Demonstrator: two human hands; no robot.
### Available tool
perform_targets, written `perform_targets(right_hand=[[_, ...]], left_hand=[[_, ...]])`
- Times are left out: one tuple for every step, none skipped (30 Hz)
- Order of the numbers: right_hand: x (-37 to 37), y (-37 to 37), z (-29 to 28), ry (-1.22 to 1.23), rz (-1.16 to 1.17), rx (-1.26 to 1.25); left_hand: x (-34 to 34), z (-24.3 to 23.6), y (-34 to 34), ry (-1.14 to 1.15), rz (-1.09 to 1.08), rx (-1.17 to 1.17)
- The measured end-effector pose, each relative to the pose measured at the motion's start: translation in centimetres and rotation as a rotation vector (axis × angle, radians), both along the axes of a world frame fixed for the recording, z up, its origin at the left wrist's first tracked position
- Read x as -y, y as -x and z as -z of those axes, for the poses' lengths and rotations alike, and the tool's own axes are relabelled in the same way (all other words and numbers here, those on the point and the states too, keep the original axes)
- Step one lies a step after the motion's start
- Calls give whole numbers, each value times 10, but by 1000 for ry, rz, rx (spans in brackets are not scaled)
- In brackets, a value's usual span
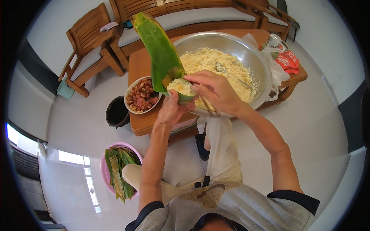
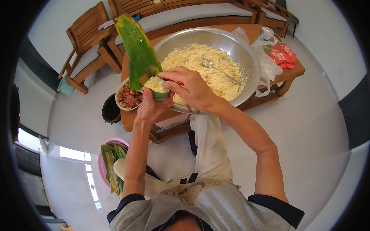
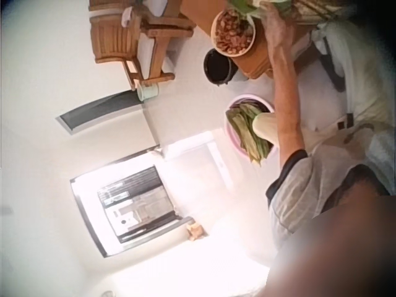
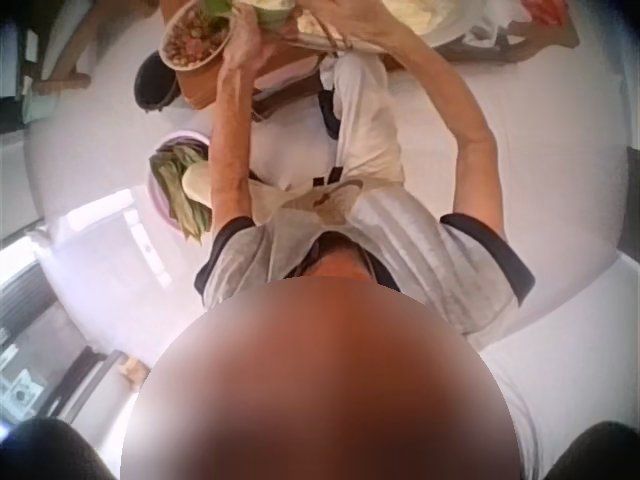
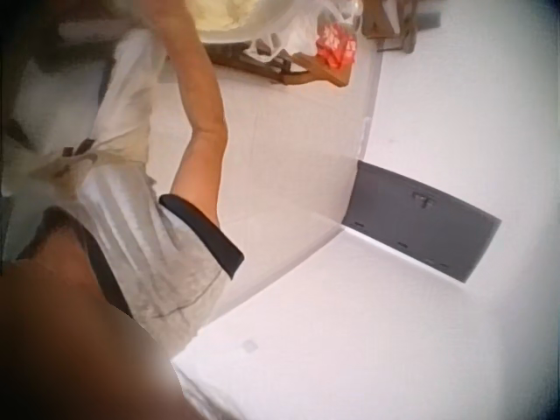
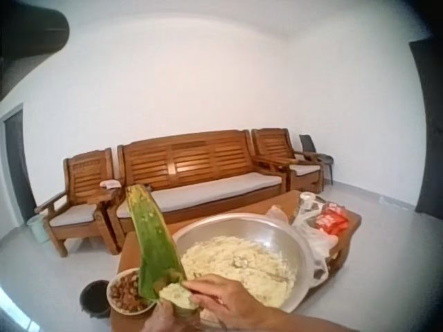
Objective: The recorder is preparing and wrapping zongzi by placing sticky rice and meat into bamboo leaves.
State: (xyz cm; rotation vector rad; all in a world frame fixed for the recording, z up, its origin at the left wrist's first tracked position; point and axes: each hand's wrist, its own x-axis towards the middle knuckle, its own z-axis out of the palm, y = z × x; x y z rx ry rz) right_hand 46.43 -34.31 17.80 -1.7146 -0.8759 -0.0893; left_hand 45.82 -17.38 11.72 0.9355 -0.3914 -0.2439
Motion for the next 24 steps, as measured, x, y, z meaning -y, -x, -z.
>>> perform_targets(right_hand=[[4,-3,-2,65,40,149],[7,-7,-3,132,79,297],[9,-10,-4,127,86,297],[9,-12,-5,68,95,338],[11,-15,-7,9,104,380],[13,-19,-9,5,107,383],[16,-22,-12,-61,42,177],[18,-25,-13,-126,-23,-28],[18,-27,-11,-130,-25,-24],[17,-30,-6,-201,-47,-111],[16,-31,-3,-271,-71,-198],[18,-31,-3,-272,-71,-196],[19,-29,-3,-247,-47,-194],[20,-29,-3,-222,-24,-193],[22,-32,-1,-223,-21,-193],[24,-37,1,-263,6,-158],[26,-40,2,-303,33,-122],[28,-37,-2,-304,29,-121],[33,-31,-10,-154,98,145],[36,-26,-17,-2,167,411],[36,-21,-20,-1,167,412],[35,-16,-23,165,193,543],[34,-14,-24,332,219,672],[35,-16,-24,333,223,673]], left_hand=[[5,-4,-3,-4,9,0],[9,-8,-5,-116,-29,-9],[13,-15,-7,-229,-69,-16],[15,-18,-10,-234,-64,-15],[18,-21,-12,-227,-78,-14],[20,-25,-15,-220,-94,-12],[21,-28,-19,-209,-46,31],[24,-27,-21,-212,-44,33],[26,-26,-24,-110,-26,25],[27,-24,-26,-9,-8,16],[27,-20,-27,-11,-9,20],[29,-17,-27,-10,17,18],[30,-14,-27,-10,43,15],[30,-13,-29,-10,43,17],[32,-14,-29,-13,62,23],[33,-15,-29,-15,81,29],[34,-13,-30,-15,84,28],[32,-11,-31,-6,89,27],[30,-9,-33,2,93,27],[29,-7,-35,2,89,30],[32,-5,-35,-8,-8,32],[35,-3,-36,-17,-105,35],[37,-2,-36,-16,-105,35],[41,-6,-34,9,-161,40]])
